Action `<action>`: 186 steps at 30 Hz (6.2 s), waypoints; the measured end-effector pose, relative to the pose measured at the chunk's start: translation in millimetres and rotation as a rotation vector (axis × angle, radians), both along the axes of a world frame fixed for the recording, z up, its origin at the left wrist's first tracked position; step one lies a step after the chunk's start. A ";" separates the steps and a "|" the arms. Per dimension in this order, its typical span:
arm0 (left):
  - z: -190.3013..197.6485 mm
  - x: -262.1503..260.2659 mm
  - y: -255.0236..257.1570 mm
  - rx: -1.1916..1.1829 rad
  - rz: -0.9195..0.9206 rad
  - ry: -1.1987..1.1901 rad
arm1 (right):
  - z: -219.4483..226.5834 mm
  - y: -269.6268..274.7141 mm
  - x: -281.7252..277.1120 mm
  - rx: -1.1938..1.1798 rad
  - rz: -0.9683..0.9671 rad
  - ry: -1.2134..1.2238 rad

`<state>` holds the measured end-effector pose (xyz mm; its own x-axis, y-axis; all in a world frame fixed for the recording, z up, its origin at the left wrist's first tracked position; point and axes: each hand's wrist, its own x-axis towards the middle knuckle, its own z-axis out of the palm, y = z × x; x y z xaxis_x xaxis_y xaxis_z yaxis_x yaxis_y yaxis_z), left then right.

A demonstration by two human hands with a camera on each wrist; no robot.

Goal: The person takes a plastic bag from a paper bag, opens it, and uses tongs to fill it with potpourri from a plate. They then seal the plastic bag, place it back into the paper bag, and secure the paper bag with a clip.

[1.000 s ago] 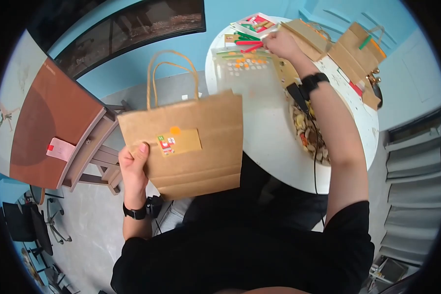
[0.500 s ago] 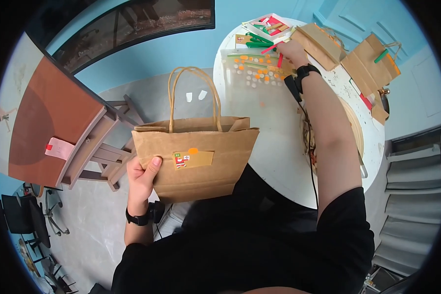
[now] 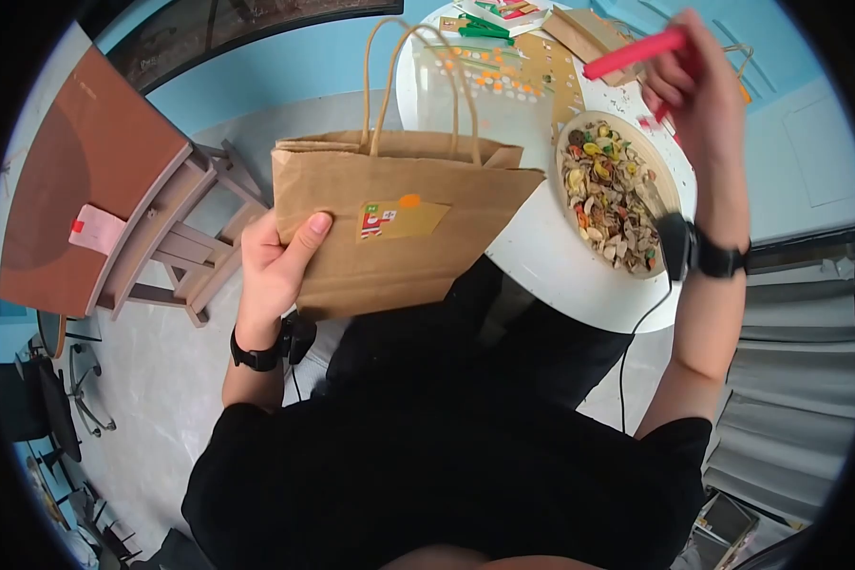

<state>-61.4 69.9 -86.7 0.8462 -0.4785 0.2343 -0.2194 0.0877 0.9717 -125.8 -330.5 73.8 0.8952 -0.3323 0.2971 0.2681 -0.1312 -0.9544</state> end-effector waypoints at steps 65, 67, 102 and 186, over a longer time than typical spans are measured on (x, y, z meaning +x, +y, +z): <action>80.4 -86.9 -196.9 -0.441 -0.637 -0.008 | 99.2 70.7 -220.4 -1.017 -0.128 0.475; 79.3 -86.9 -196.1 -0.410 -0.621 -0.015 | 96.9 58.5 -210.8 -0.973 -0.067 0.558; -50.4 12.5 -141.5 -0.042 -0.461 0.256 | 79.2 -304.6 -193.1 -1.255 -0.964 0.711; 16.7 -63.5 -105.5 -0.287 -0.727 0.382 | -180.2 108.8 -183.0 -0.129 -0.210 0.054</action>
<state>-124.9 -35.6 -70.0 0.3987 -0.8970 0.1911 0.3232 0.3324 0.8860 -308.8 -221.7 -106.4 0.8262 -0.4752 0.3026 0.1708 -0.3006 -0.9383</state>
